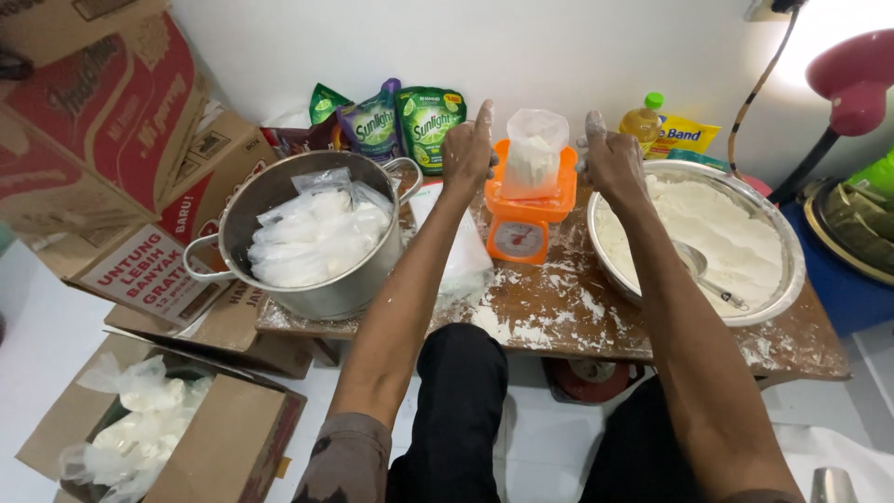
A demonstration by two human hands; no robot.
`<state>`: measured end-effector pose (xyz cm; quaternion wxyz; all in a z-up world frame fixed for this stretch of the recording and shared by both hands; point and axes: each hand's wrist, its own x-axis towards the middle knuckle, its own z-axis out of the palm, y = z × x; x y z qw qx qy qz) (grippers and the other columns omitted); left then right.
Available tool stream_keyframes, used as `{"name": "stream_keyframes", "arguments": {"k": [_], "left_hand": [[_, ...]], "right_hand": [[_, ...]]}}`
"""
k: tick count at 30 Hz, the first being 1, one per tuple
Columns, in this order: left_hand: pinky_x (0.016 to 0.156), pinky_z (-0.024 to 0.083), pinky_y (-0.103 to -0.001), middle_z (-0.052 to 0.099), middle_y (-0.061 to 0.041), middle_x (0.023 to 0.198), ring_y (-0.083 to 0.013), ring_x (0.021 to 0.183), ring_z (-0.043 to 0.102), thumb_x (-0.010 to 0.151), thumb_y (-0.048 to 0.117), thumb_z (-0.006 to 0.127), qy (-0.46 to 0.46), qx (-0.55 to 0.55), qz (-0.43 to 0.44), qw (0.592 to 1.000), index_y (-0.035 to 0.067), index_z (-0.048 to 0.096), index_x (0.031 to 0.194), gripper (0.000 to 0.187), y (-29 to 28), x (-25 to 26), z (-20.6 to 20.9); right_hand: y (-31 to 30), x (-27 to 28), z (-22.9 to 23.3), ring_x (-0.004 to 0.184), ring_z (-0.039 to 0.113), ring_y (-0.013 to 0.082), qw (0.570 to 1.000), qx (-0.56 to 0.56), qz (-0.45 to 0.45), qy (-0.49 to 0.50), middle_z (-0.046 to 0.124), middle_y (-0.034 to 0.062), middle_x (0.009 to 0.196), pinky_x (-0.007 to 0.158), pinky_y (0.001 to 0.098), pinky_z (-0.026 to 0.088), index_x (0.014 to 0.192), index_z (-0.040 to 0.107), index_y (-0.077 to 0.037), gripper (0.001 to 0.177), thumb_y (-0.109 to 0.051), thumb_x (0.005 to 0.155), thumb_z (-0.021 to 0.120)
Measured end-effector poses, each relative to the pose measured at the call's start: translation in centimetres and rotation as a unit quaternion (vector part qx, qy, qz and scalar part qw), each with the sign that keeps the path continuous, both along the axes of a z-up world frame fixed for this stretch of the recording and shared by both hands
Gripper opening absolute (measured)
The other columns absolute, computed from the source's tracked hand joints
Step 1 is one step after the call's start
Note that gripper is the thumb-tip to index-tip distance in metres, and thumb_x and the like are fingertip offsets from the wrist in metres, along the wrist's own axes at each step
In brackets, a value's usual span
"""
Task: Scooping white powder from a large bowl into small plastic bags, weighing each bag on a scale, and placing them into a large metal container.
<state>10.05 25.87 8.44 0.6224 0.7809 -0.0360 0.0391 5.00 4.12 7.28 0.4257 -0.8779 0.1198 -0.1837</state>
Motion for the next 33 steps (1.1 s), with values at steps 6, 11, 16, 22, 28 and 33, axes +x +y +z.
{"name": "stream_keyframes", "arguments": {"k": [6,11,16,22,28,33], "left_hand": [[0.047,0.055,-0.031,0.066,-0.011,0.053,-0.0211,0.041,0.066,0.096,0.059,0.046,-0.010,-0.019,0.009,1.000,0.002,0.070,0.080,0.064,0.8,-1.0,-0.3],[0.079,0.056,-0.044,0.073,-0.017,0.069,-0.0340,0.075,0.073,0.096,0.058,0.040,-0.011,0.070,0.019,0.997,0.001,0.075,0.078,0.069,2.4,-2.3,-0.4],[0.048,0.060,-0.031,0.069,-0.014,0.060,-0.0237,0.046,0.069,0.093,0.062,0.045,0.033,0.002,0.032,0.999,0.004,0.074,0.083,0.065,3.8,-0.8,-4.0],[0.036,0.053,-0.029,0.064,-0.012,0.049,-0.0208,0.037,0.064,0.096,0.054,0.050,0.042,-0.028,0.039,0.998,0.004,0.071,0.071,0.060,4.8,-5.1,-4.4],[0.032,0.050,-0.027,0.064,-0.009,0.049,-0.0186,0.036,0.062,0.102,0.042,0.048,0.042,-0.070,0.057,0.995,0.004,0.072,0.078,0.051,5.1,-3.7,-8.0],[0.037,0.051,-0.027,0.065,-0.004,0.054,-0.0165,0.040,0.064,0.106,0.041,0.044,0.067,-0.034,0.068,0.995,0.004,0.072,0.112,0.047,5.9,-5.0,-9.4]], "right_hand": [[-0.4,-0.5,-0.9,0.058,0.068,0.0256,1.000,0.019,-0.007,0.003,0.064,0.0094,0.058,0.068,0.0432,0.055,0.103,0.078,-0.006,0.065,-0.060,0.109,0.042],[-0.3,-3.6,-1.1,0.056,0.069,0.0231,1.000,0.012,-0.016,0.017,0.062,0.0072,0.056,0.064,0.0425,0.055,0.096,0.077,-0.009,0.052,-0.049,0.107,0.046],[-2.3,-6.2,-4.3,0.058,0.070,0.0256,1.000,0.007,-0.029,-0.001,0.065,0.0108,0.058,0.061,0.0445,0.054,0.102,0.079,-0.011,0.057,-0.056,0.109,0.046],[-3.1,-11.5,-7.2,0.055,0.061,0.0204,0.989,0.082,-0.029,-0.118,0.065,0.0126,0.067,0.055,0.0340,0.051,0.113,0.074,0.002,0.050,-0.040,0.115,0.046],[-4.6,-13.4,-10.7,0.060,0.063,0.0222,0.979,0.039,-0.047,-0.196,0.067,0.0115,0.068,0.063,0.0368,0.051,0.113,0.076,0.001,0.044,-0.034,0.121,0.049],[-5.6,-15.0,-12.4,0.066,0.064,0.0364,0.946,-0.125,-0.024,-0.298,0.061,0.0098,0.056,0.088,0.0439,0.053,0.079,0.073,-0.006,0.052,-0.020,0.123,0.049]]}}
